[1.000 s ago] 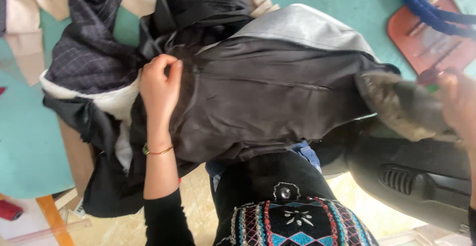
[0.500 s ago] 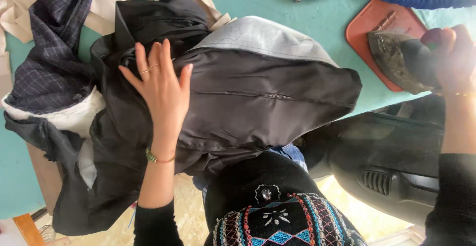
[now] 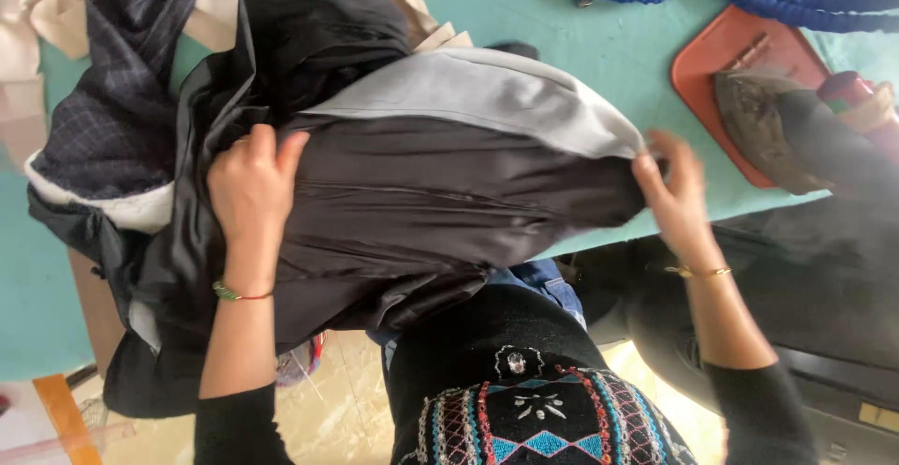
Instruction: Pressing and smoothing a black garment using a steam iron on a work table
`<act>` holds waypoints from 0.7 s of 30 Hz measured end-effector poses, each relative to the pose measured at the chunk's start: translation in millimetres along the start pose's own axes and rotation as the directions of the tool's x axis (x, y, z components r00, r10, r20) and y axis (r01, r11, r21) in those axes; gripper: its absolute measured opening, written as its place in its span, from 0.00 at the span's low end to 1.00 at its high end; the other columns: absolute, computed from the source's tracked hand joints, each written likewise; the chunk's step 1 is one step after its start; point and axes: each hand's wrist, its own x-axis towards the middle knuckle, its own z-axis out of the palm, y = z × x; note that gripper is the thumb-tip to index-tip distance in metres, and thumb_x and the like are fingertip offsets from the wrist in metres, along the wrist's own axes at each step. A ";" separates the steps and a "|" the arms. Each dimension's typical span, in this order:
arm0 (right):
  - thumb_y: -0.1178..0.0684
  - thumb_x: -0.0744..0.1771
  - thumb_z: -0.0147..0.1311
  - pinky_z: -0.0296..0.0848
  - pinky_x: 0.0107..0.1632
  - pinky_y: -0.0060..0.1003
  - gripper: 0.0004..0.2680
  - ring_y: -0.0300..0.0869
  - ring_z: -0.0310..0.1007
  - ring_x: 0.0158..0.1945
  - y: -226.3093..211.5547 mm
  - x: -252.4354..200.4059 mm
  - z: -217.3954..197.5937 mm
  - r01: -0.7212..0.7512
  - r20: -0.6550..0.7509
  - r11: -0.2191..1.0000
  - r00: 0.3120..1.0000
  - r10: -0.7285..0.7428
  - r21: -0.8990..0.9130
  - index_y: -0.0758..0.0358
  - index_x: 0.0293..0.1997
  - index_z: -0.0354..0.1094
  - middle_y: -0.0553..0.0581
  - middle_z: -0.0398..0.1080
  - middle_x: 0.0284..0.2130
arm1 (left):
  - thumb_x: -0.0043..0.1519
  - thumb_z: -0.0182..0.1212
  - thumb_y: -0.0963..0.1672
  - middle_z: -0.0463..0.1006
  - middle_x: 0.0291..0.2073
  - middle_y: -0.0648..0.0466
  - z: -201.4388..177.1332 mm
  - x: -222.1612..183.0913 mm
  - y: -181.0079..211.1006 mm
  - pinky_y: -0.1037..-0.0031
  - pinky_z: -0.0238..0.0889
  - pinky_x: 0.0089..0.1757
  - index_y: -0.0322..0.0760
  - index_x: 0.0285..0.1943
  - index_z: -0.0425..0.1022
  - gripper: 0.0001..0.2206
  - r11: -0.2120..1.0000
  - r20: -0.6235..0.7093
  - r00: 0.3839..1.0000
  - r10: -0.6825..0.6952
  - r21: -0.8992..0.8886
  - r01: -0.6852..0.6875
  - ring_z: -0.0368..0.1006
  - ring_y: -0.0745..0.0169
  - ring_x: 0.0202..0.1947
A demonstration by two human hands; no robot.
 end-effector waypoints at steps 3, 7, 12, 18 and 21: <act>0.51 0.73 0.54 0.60 0.55 0.61 0.08 0.67 0.65 0.49 5.0 -12.3 38.2 -0.058 0.031 0.984 0.998 0.053 0.168 0.66 0.53 0.68 0.73 0.69 0.40 | 0.76 0.61 0.59 0.73 0.22 0.51 -8.8 -19.1 -50.4 0.63 0.68 0.28 0.40 0.39 0.74 0.24 0.997 -0.059 0.996 -0.070 0.009 0.071 0.75 0.47 0.23; 0.55 0.75 0.51 0.67 0.49 0.46 0.06 0.42 0.62 0.38 9.9 -19.3 60.8 0.025 -0.074 0.946 0.997 -0.001 0.324 0.64 0.41 0.69 0.61 0.67 0.30 | 0.83 0.66 0.48 0.72 0.26 0.43 -49.1 -35.8 -87.8 0.57 0.69 0.34 0.33 0.39 0.72 0.20 0.984 -0.122 0.984 -0.131 -0.138 0.114 0.76 0.37 0.30; 0.53 0.76 0.52 0.65 0.44 0.43 0.11 0.43 0.58 0.35 -57.4 18.0 41.6 0.065 -0.100 0.975 0.994 -0.044 0.212 0.66 0.39 0.62 0.63 0.60 0.26 | 0.87 0.60 0.52 0.73 0.31 0.49 -68.1 -53.4 -114.4 0.63 0.71 0.39 0.37 0.43 0.75 0.21 0.983 -0.239 0.957 -0.163 0.038 0.177 0.76 0.44 0.34; 0.39 0.77 0.50 0.70 0.46 0.62 0.13 0.72 0.75 0.42 -48.5 66.9 89.5 0.005 0.049 0.993 0.999 0.001 -0.121 0.59 0.50 0.66 0.71 0.75 0.35 | 0.72 0.62 0.54 0.74 0.47 0.47 -71.9 -3.7 -48.8 0.54 0.62 0.43 0.40 0.61 0.77 0.19 0.993 -0.172 0.979 -0.108 -0.059 0.099 0.70 0.41 0.47; 0.48 0.76 0.46 0.68 0.45 0.64 0.09 0.72 0.72 0.42 -39.9 58.0 89.6 -0.036 -0.013 0.999 0.999 0.037 0.023 0.61 0.59 0.62 0.75 0.73 0.37 | 0.75 0.52 0.53 0.69 0.58 0.43 -96.9 9.5 -10.8 0.49 0.52 0.54 0.34 0.66 0.72 0.21 0.957 -0.215 0.965 -0.148 -0.278 0.085 0.60 0.35 0.62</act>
